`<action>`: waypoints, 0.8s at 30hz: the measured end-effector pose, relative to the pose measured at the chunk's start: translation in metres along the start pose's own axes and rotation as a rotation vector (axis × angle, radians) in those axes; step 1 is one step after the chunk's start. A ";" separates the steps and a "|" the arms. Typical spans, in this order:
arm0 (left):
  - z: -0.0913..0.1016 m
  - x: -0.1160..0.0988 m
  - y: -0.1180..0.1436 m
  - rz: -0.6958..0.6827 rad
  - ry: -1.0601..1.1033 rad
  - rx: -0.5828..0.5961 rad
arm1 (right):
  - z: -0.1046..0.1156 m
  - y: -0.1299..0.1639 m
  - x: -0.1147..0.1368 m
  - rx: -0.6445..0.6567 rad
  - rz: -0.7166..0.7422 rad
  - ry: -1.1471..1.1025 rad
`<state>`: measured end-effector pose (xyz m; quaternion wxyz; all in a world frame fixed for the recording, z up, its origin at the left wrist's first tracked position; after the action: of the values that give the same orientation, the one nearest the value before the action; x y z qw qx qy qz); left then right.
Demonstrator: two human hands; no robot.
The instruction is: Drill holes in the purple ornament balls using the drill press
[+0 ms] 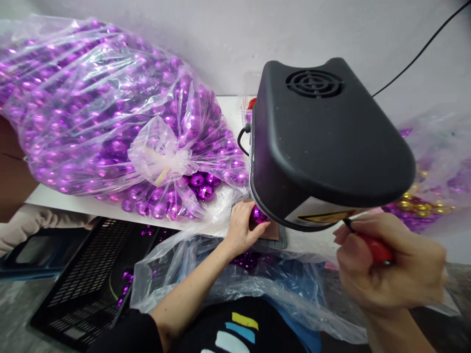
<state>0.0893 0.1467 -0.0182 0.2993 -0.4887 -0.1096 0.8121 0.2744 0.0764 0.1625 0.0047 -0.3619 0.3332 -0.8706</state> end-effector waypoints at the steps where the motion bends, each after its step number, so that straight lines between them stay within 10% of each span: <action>1: 0.000 0.000 0.000 0.005 0.002 -0.001 | -0.002 0.003 -0.001 0.024 0.012 0.010; 24: 0.001 0.001 -0.001 0.002 -0.002 -0.034 | -0.018 0.037 -0.019 -0.062 0.136 0.113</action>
<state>0.0883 0.1482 -0.0178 0.2901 -0.4929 -0.1236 0.8110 0.2688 0.0627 0.1196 0.0336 -0.2885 0.3837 -0.8766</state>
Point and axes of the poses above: each hand's wrist, its own y-axis away from the middle knuckle, its own z-axis out of the back of the hand, x = y × z, the point moved 8 cm from there along -y, towards the middle knuckle, and after that the axes turned 12 degrees about -z, right-handed, at the moved point
